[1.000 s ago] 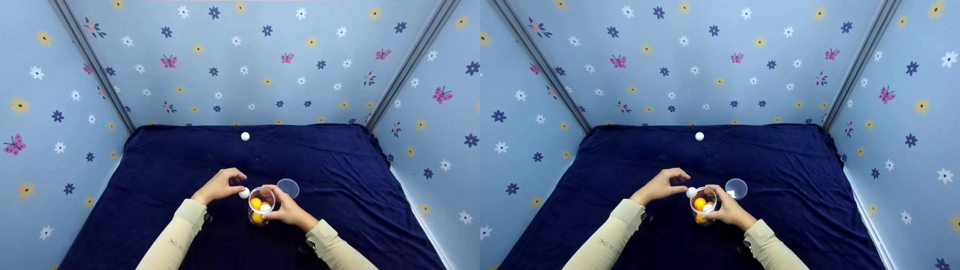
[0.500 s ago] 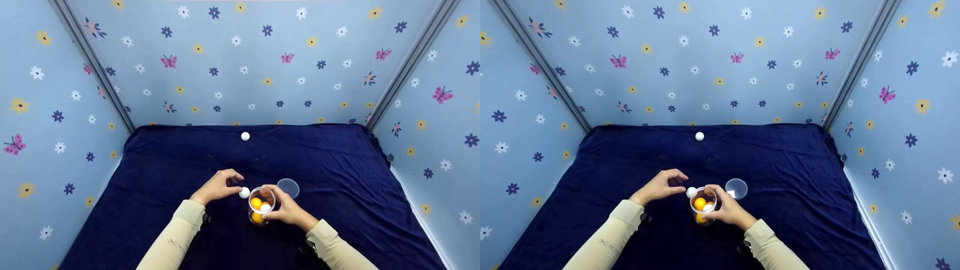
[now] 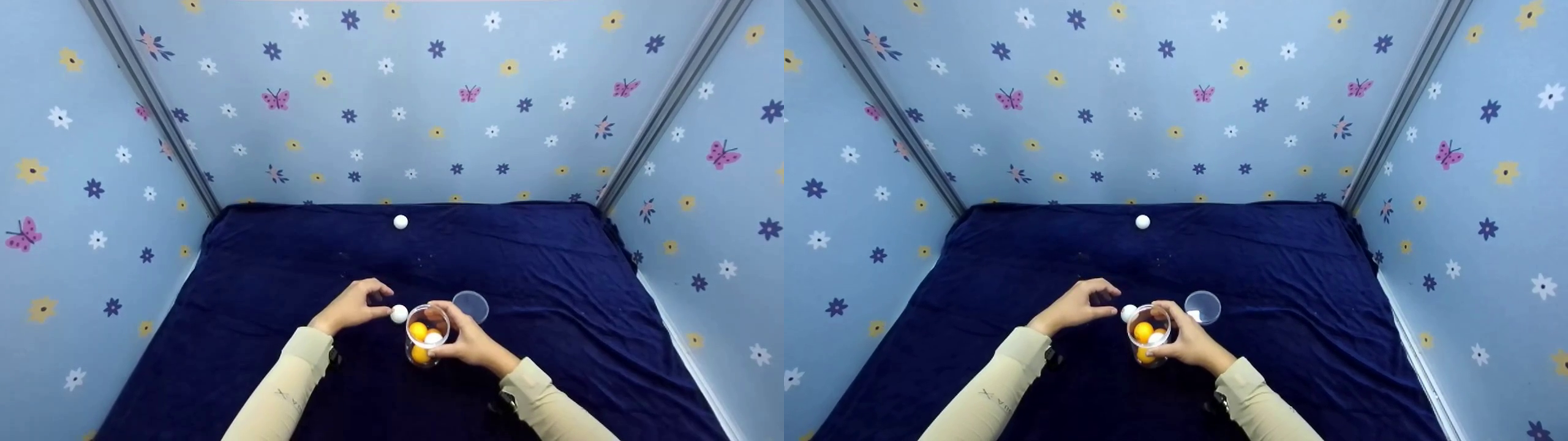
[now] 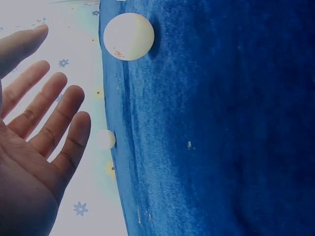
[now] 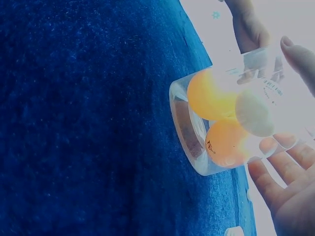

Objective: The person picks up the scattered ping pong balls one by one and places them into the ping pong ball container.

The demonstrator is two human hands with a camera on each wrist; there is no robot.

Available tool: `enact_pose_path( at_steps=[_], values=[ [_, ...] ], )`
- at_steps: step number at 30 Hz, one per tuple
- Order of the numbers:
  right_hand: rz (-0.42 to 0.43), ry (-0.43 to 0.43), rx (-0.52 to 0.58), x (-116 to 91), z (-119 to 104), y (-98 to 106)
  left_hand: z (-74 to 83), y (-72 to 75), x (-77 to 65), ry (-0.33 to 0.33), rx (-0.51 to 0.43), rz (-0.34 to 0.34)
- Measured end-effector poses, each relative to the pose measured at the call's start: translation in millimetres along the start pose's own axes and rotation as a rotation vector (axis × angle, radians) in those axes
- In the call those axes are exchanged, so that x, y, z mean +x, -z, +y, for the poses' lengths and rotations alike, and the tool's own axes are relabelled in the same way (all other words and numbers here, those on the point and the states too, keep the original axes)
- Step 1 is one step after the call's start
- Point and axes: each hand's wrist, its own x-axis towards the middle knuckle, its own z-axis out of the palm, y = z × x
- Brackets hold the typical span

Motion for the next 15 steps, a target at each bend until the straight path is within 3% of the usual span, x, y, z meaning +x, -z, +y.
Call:
enact_pose_path(
  at_steps=[15],
  values=[
    [-0.001,0.013,0.003,0,-1,0,-11.9,-2.5,-2.9,0.059,0.032,-0.023]
  ],
)
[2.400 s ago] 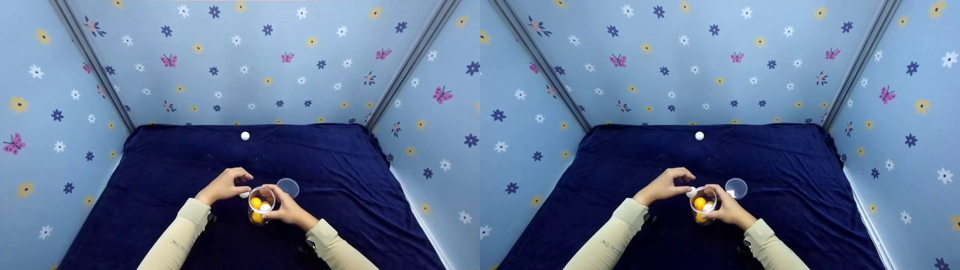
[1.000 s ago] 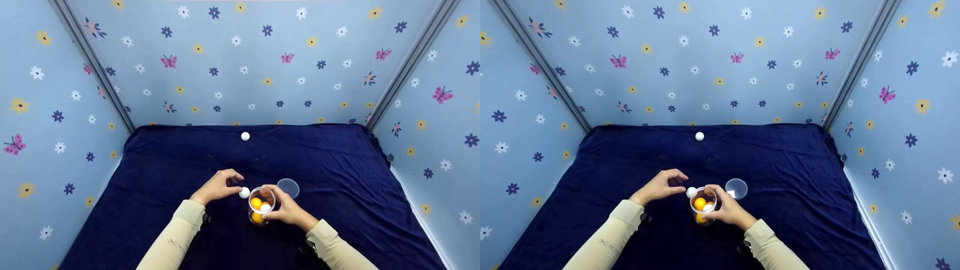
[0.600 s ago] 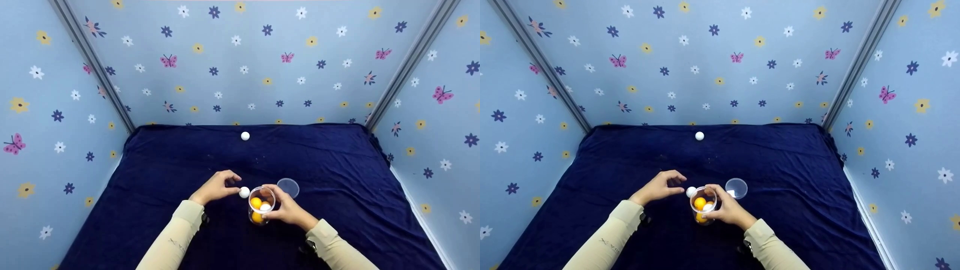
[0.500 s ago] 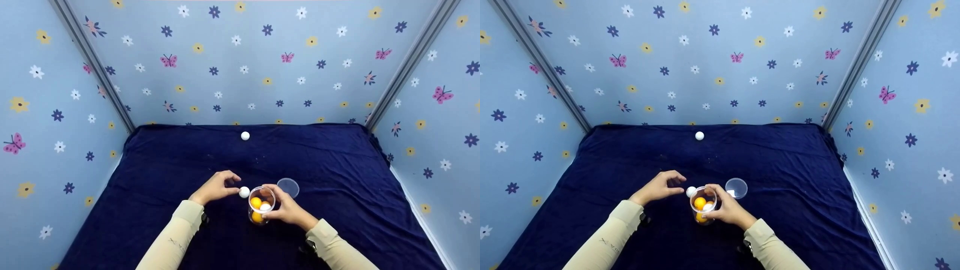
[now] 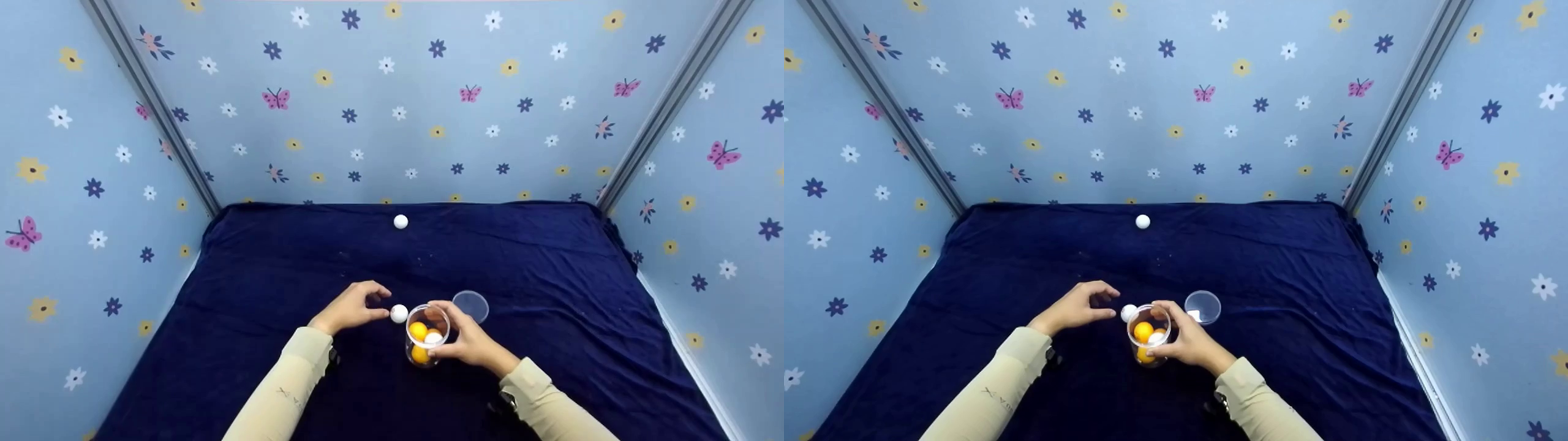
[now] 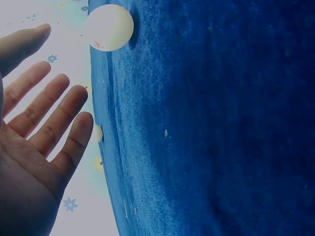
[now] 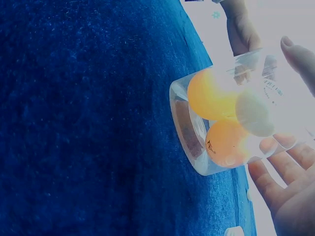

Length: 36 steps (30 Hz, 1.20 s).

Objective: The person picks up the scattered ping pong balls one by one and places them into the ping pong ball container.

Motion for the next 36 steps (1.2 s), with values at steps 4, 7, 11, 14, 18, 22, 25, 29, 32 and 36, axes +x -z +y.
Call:
enact_pose_path(
  at_steps=[4,7,11,14,18,22,25,29,32,36],
  values=[
    [0.003,0.013,0.000,0,1,0,-3.1,0.1,0.8,0.022,0.021,-0.016],
    [0.002,0.014,0.008,0,1,0,-3.8,0.3,1.9,0.020,0.028,-0.028],
    [0.001,0.013,0.013,0,1,0,-3.3,0.2,4.5,0.021,0.041,-0.047],
    [0.003,0.008,0.010,0,1,0,-3.0,0.0,7.0,0.037,0.057,-0.065],
    [0.002,-0.002,0.008,-1,2,0,-3.3,-1.1,11.2,0.049,0.077,-0.092],
    [0.004,-0.017,0.018,-1,1,0,-3.9,-3.0,15.9,0.056,0.098,-0.118],
    [0.009,-0.031,0.025,-1,-1,0,-4.6,-4.9,18.7,0.048,0.110,-0.126],
    [0.011,-0.041,0.034,-1,-1,-1,-5.3,-7.4,21.8,0.043,0.103,-0.133],
    [0.011,-0.039,0.039,-1,-1,-1,-5.6,-9.0,24.3,0.044,0.101,-0.144],
    [0.011,-0.022,0.026,-1,0,0,-6.6,-11.1,27.0,0.044,0.114,-0.158]
  ],
)
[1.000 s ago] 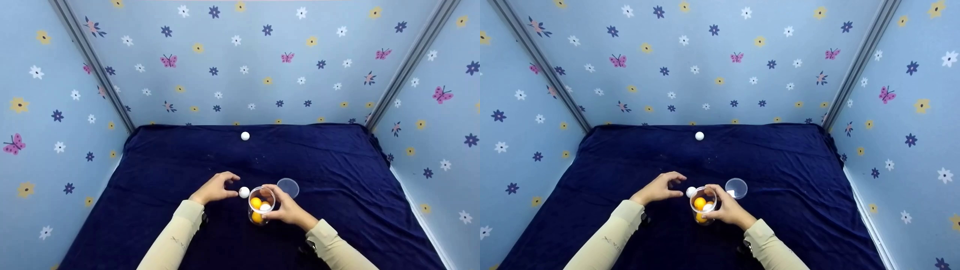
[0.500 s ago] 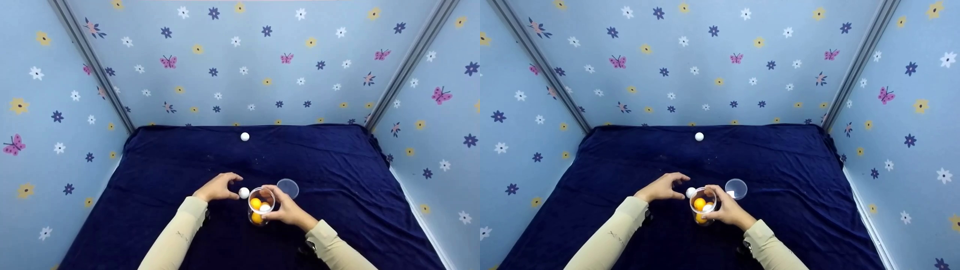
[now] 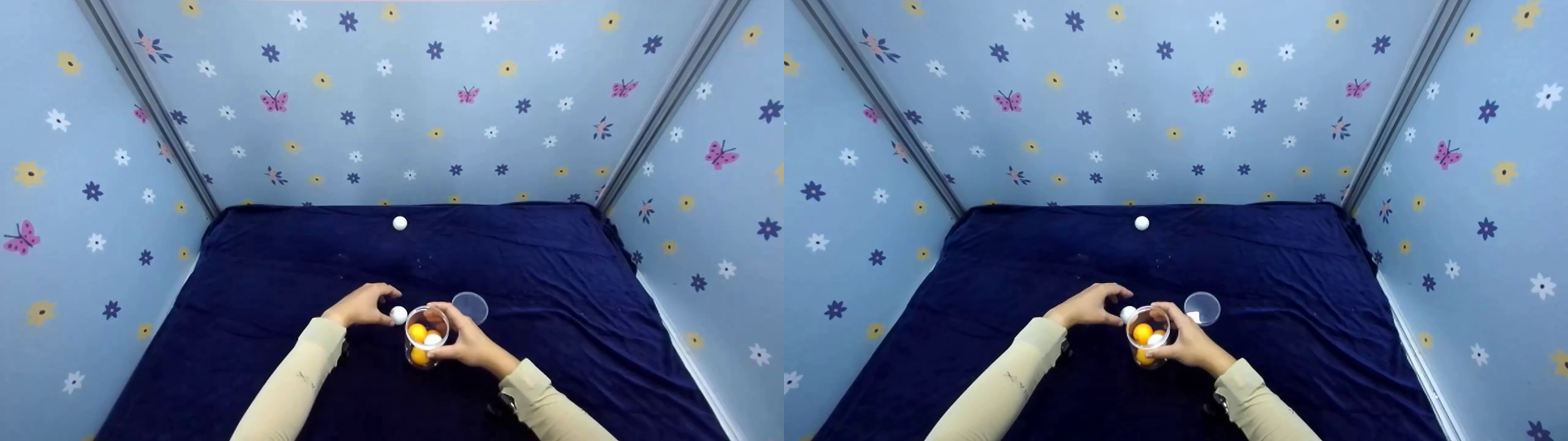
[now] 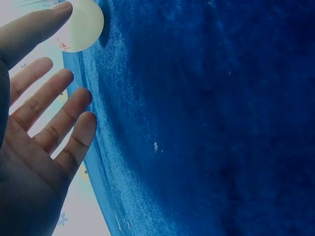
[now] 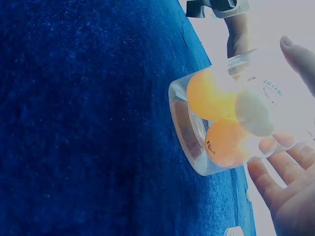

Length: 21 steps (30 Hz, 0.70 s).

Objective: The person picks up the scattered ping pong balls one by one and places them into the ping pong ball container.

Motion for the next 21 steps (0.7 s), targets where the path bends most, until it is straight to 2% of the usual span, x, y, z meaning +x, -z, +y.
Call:
enact_pose_path(
  at_steps=[21],
  values=[
    [-0.011,0.035,0.015,-0.1,4.7,0.6,2.4,-6.6,8.1,-0.013,0.035,-0.047]
  ],
)
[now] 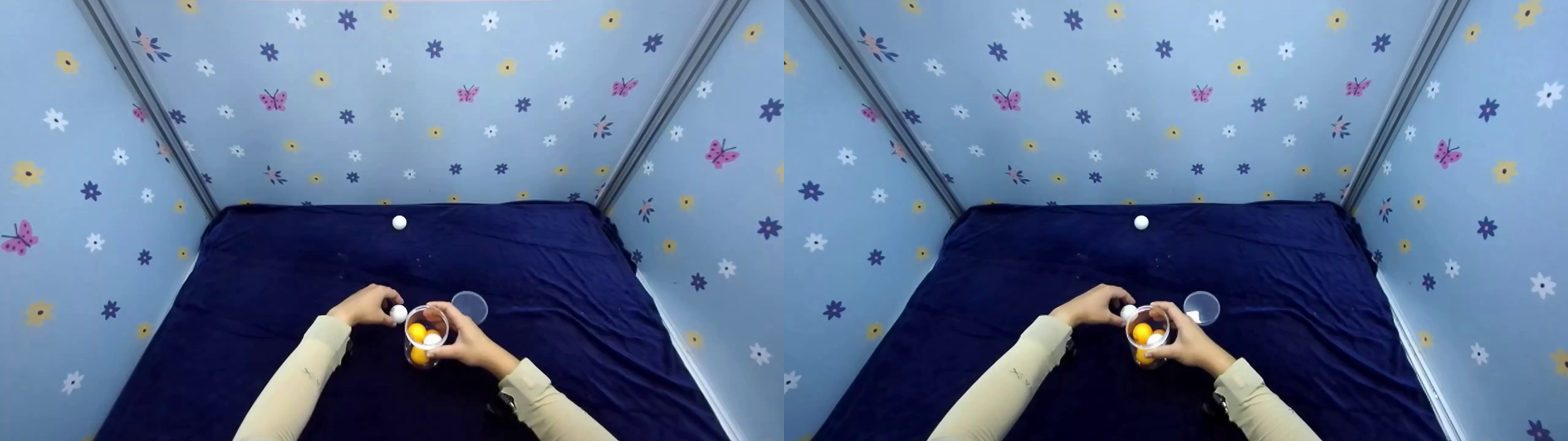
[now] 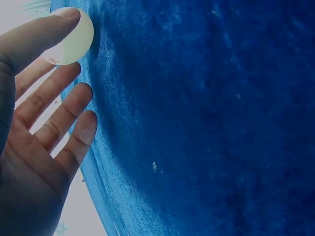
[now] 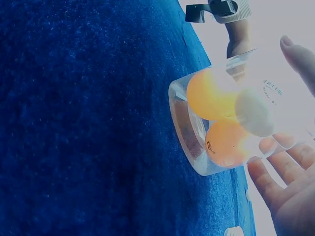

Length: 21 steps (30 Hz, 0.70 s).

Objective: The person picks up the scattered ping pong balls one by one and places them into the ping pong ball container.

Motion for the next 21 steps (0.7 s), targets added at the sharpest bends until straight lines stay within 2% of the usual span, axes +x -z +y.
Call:
enact_pose_path(
  at_steps=[10,21],
  values=[
    [0.001,-0.016,0.008,0.0,-5.6,-1.2,-3.0,-4.2,2.4,-0.003,0.008,-0.005],
    [0.003,-0.029,-0.004,0.0,-4.4,-0.3,-1.6,1.2,0.7,-0.015,-0.018,0.017]
  ],
)
